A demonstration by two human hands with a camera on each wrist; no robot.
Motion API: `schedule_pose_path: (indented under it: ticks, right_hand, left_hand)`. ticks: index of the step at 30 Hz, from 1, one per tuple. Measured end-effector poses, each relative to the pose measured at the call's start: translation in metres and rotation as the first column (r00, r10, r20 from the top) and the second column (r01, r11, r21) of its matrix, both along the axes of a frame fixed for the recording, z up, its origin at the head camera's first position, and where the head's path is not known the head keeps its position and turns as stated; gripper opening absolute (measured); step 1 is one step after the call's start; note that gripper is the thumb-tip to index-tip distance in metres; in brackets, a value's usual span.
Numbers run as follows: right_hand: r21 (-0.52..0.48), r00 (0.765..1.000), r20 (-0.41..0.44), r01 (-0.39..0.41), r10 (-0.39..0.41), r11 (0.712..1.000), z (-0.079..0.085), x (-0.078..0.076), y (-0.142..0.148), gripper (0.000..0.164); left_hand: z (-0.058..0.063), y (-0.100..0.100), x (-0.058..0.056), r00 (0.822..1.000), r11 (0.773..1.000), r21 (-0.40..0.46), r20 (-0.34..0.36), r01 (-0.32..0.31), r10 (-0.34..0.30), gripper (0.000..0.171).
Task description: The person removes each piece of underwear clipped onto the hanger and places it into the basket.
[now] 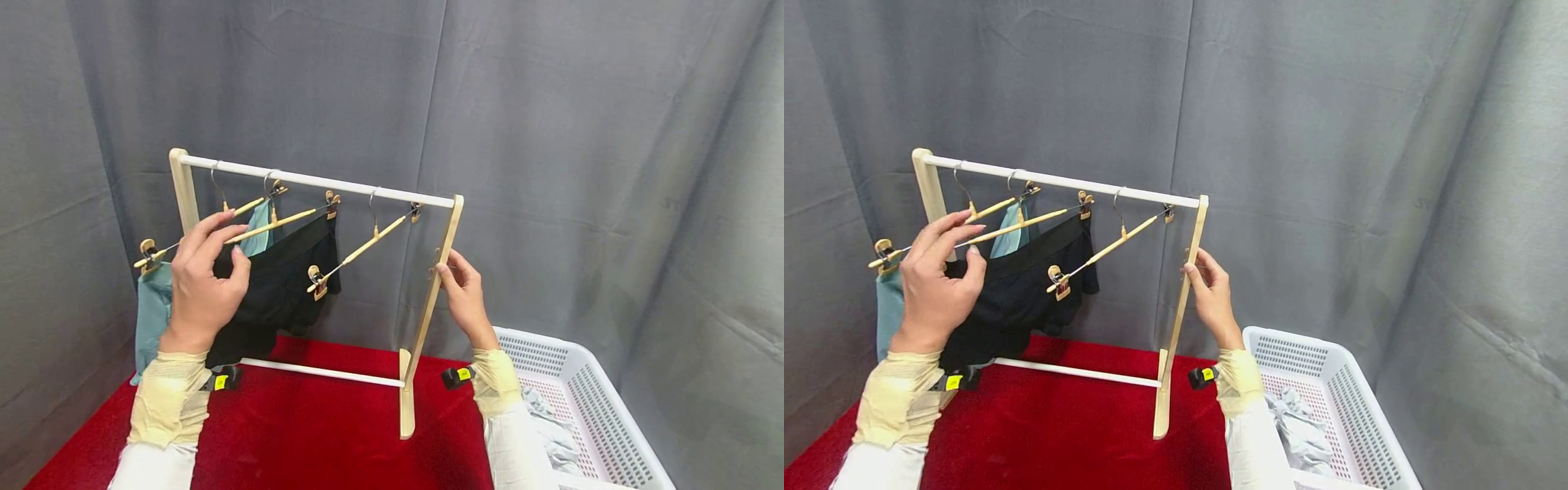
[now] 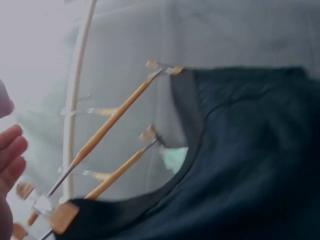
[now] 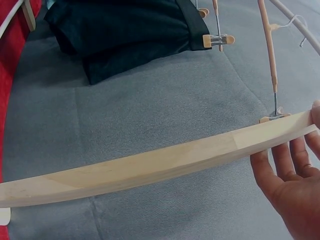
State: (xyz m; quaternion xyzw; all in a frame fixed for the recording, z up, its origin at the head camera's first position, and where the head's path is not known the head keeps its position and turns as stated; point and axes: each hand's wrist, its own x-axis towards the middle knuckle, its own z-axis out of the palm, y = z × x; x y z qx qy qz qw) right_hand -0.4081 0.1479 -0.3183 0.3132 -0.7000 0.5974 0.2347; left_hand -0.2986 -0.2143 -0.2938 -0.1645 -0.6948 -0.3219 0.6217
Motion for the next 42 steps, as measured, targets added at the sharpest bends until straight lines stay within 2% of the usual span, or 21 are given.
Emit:
schedule_pose_path:
  ticks: [4,9,14,19,22,29,32,35,42]
  right_hand:
    - [-0.007,1.000,0.002,0.015,-0.015,1.000,0.001,0.000,0.002,0.034]
    - [-0.002,1.000,-0.005,0.028,-0.028,1.000,0.001,0.001,0.003,0.035]
    - [0.000,1.000,-0.015,0.020,-0.020,1.000,0.001,0.002,0.003,0.035]
    - [-0.011,1.000,-0.006,0.022,-0.022,1.000,0.001,0.003,0.003,0.035]
    - [-0.020,1.000,0.002,0.021,-0.021,1.000,0.002,0.003,0.004,0.034]
    - [-0.010,0.999,-0.015,0.033,-0.033,0.999,0.001,0.003,0.003,0.033]
    - [-0.006,0.999,-0.018,0.039,-0.039,0.999,0.001,0.003,0.002,0.032]
    - [-0.003,0.999,-0.016,0.044,-0.044,0.999,0.001,0.004,0.002,0.032]
    - [0.001,0.999,-0.006,0.041,-0.041,0.999,0.001,0.003,0.005,0.033]
  left_hand:
    - [0.006,-0.018,-0.004,0.997,0.997,-0.018,0.028,-0.076,0.076,0.027]
    - [0.010,-0.032,-0.003,0.990,0.994,-0.003,0.087,-0.111,0.110,0.025]
    - [0.013,-0.039,0.002,0.970,0.986,-0.045,0.178,-0.160,0.166,0.025]
    - [0.020,-0.033,0.005,0.926,0.964,-0.120,0.270,-0.238,0.263,0.029]
    - [0.024,-0.027,0.005,0.898,0.952,-0.157,0.323,-0.261,0.300,0.032]
    - [0.025,-0.024,-0.002,0.835,0.951,-0.217,0.462,-0.220,0.299,0.033]
    - [0.021,-0.026,-0.006,0.818,0.955,-0.223,0.501,-0.194,0.283,0.030]
    - [0.018,-0.029,-0.011,0.824,0.962,-0.219,0.504,-0.165,0.257,0.028]
    - [0.010,-0.030,-0.017,0.858,0.980,-0.167,0.484,-0.105,0.175,0.020]
